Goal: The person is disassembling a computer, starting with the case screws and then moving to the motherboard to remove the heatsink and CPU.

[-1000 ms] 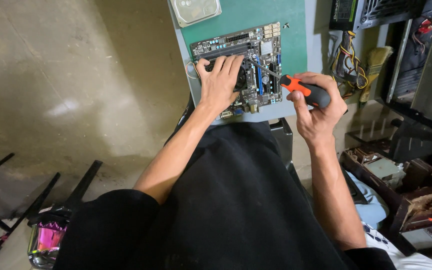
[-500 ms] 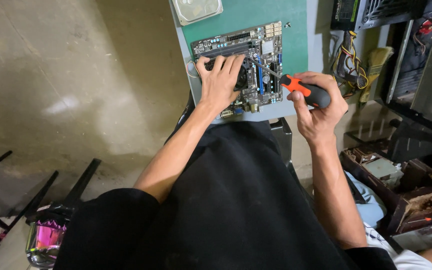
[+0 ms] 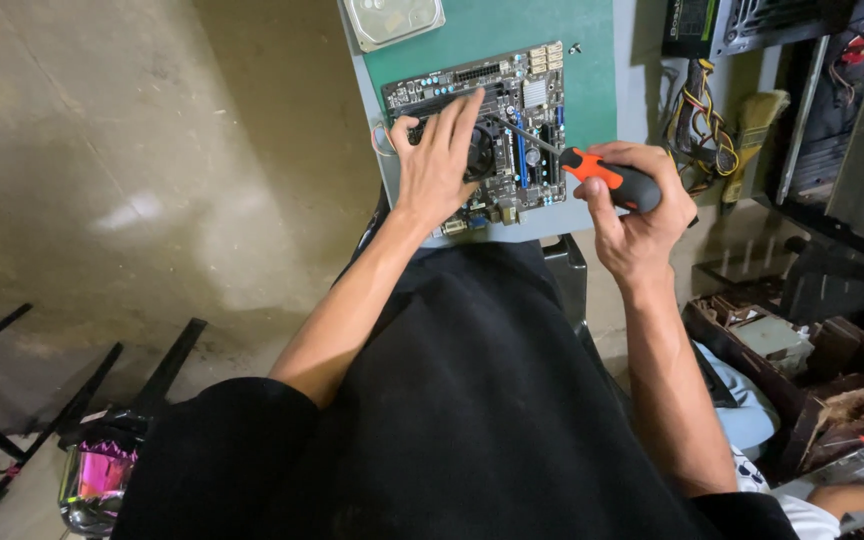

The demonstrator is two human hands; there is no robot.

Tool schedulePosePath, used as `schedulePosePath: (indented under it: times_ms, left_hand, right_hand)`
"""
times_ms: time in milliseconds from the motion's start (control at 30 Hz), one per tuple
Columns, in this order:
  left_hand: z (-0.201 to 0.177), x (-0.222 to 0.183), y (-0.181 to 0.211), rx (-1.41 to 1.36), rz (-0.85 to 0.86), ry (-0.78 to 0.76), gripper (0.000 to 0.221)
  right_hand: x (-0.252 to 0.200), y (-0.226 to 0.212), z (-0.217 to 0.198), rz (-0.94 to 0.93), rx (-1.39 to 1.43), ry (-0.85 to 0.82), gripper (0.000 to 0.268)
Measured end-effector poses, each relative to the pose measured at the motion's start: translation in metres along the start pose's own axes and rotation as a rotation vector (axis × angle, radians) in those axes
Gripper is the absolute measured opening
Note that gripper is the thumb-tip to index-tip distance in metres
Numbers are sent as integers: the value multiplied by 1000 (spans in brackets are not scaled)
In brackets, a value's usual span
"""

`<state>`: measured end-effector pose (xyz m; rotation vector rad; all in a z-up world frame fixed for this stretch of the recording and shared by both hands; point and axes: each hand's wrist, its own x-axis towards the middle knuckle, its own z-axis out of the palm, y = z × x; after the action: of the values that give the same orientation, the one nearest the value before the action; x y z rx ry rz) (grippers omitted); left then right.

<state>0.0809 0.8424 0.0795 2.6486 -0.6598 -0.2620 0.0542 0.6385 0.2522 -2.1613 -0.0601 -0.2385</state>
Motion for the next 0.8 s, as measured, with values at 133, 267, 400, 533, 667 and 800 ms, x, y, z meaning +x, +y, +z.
schedulePosePath:
  times_ms: [133,267,400,533,667,800]
  left_hand:
    - [-11,-7,-13,-118,57,20,143]
    - [-17,-8,-20,-396,125,-3,156]
    - [-35,7,-9,-494,260,94,105]
    - [-34,35,4,-755,445,201,40]
    - [-18,55,-1,-724,470,235,28]
    - [-26,62,-6,-734,518,210,15]
  right_hand:
    - [-4,4,-1,3,2,10,25]
    - [1,0,0,3,-25,10,26]
    - [15,-7,10,-126,-255,-20,34]
    - [21,-16,18,-132,-268,-64,29]
    - [35,-33,7,-162,-344,-108,53]
    - [38,-36,0,-326,-292,-37,39]
